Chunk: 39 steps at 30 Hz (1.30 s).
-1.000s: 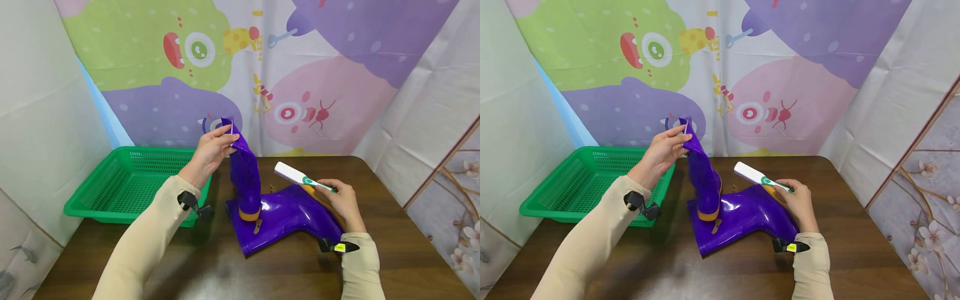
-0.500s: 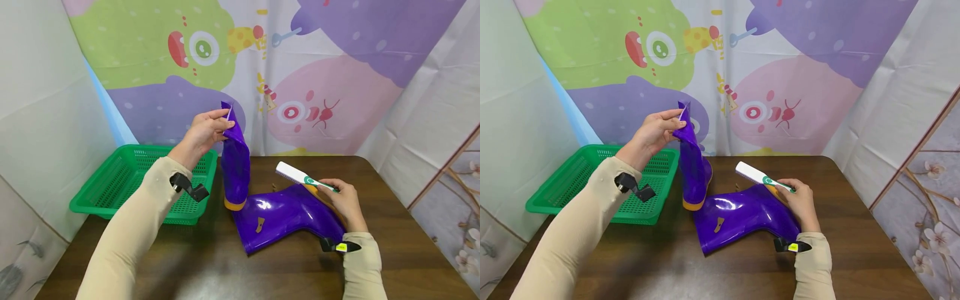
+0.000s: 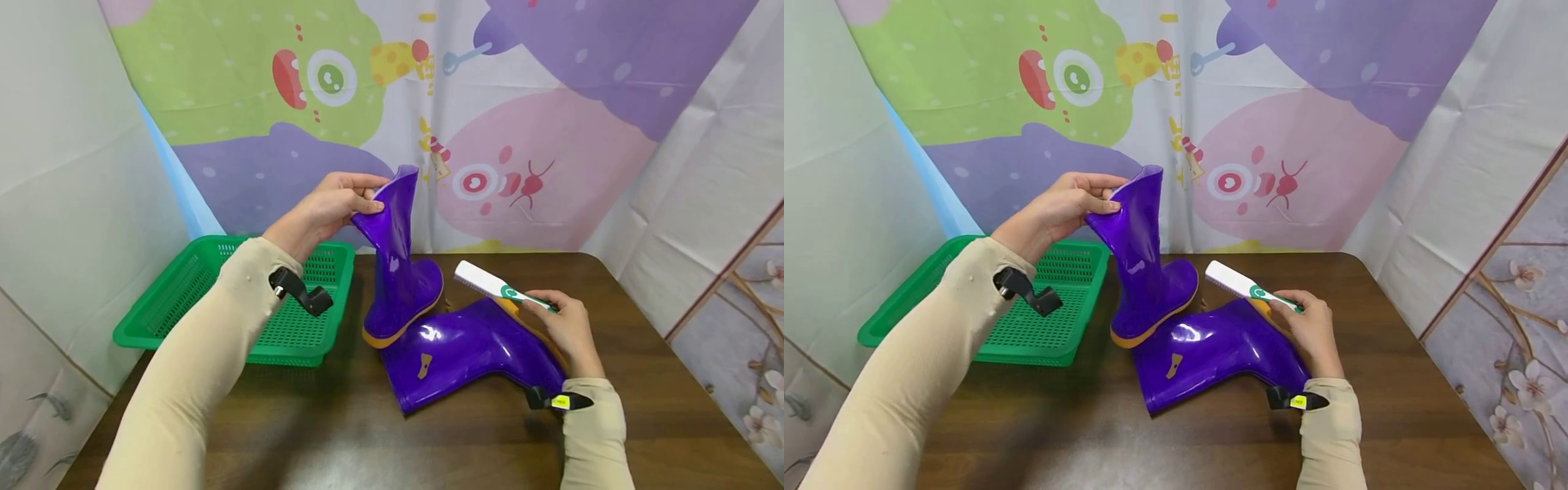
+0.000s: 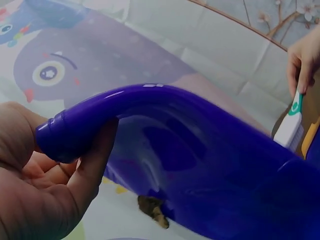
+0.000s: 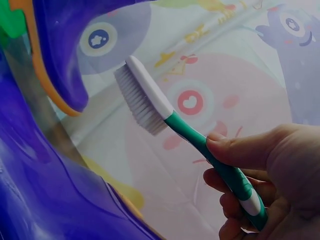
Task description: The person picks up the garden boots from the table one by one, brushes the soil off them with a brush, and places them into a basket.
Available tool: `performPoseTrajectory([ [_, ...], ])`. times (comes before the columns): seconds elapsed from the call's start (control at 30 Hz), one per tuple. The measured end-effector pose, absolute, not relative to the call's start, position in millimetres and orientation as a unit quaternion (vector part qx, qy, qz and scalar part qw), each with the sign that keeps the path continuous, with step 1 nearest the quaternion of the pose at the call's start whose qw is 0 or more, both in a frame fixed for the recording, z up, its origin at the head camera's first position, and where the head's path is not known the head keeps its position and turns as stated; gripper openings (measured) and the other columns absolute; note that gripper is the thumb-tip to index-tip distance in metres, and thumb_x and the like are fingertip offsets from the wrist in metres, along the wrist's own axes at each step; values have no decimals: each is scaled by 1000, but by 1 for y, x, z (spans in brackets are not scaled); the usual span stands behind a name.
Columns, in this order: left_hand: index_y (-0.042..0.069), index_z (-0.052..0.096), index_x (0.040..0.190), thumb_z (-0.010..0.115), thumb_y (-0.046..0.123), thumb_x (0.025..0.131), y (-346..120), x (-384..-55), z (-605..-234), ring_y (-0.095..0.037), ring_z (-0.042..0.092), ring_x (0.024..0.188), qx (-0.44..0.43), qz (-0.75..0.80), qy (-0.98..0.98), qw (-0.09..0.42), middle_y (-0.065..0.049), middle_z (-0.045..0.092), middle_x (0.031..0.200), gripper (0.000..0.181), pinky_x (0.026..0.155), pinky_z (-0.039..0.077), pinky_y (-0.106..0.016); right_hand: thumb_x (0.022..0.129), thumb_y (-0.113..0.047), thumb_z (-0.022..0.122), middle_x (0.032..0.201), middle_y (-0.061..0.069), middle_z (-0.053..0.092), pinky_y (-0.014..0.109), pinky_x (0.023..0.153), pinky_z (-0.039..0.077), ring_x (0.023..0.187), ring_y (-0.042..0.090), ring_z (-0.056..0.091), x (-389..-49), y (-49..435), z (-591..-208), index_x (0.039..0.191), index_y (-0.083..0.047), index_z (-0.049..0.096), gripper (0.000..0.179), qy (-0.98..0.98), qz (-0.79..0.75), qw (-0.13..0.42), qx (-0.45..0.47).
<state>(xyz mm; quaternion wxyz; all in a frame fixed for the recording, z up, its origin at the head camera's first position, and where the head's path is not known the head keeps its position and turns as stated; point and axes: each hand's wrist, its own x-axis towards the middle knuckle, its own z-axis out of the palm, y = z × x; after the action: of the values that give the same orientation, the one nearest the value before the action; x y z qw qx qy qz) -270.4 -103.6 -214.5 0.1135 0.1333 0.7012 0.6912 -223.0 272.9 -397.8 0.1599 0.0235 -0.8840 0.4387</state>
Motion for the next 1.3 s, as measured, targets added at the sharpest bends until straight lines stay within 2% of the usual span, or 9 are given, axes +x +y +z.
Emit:
performPoseTrajectory([
  [0.3, -7, 51, 140, 59, -12, 90, -104, -264, -203, -9, 50, 65, 194, 585, 776, 134, -1, 47, 74, 51, 58, 47, -19, 93, -19, 72, 86, 6, 63, 23, 52, 38, 64, 11, 43, -222, 277, -398, 112, 4, 72, 29, -877, 454, 155, 10],
  [0.5, 2, 60, 136, 63, -8, 91, -103, -261, -190, -14, 44, 70, 229, 497, 827, 131, -2, 46, 71, 47, 63, 41, -24, 93, -19, 73, 89, 4, 64, 22, 54, 39, 67, 11, 45, -222, 276, -398, 112, 4, 72, 30, -870, 471, 148, 3],
  [0.63, 5, 63, 134, 65, -4, 92, -101, -259, -180, -14, 34, 64, 249, 448, 849, 124, -1, 38, 70, 43, 60, 33, -25, 93, -19, 72, 89, 4, 64, 23, 54, 39, 67, 12, 45, -222, 277, -399, 112, 4, 71, 30, -872, 467, 149, 3],
  [0.83, 6, 65, 131, 64, -4, 92, -96, -252, -170, -12, 30, 57, 312, 369, 869, 108, -1, 39, 68, 40, 56, 31, -24, 93, -19, 73, 85, -1, 63, 22, 55, 39, 69, 12, 46, -224, 280, -399, 111, 4, 72, 30, -873, 462, 158, 3],
  [0.97, 5, 68, 128, 63, -5, 92, -94, -247, -167, -14, 34, 58, 362, 298, 880, 71, -3, 45, 71, 38, 59, 34, -26, 93, -20, 73, 81, -2, 61, 22, 55, 39, 69, 12, 46, -225, 281, -398, 112, 4, 72, 31, -874, 459, 158, 7],
  [1.13, 5, 72, 121, 62, -3, 92, -91, -244, -166, -21, 48, 74, 412, 230, 881, 3, -7, 60, 86, 32, 69, 40, -31, 93, -21, 72, 80, 1, 59, 22, 55, 39, 68, 12, 45, -225, 281, -399, 113, 4, 71, 32, -876, 458, 151, 5],
  [1.3, 5, 75, 113, 65, 0, 93, -90, -244, -167, -23, 53, 80, 441, 212, 870, -54, -7, 60, 85, 24, 73, 41, -34, 93, -20, 73, 80, -1, 59, 22, 54, 38, 67, 10, 44, -224, 281, -398, 112, 5, 71, 31, -871, 468, 147, -1],
])
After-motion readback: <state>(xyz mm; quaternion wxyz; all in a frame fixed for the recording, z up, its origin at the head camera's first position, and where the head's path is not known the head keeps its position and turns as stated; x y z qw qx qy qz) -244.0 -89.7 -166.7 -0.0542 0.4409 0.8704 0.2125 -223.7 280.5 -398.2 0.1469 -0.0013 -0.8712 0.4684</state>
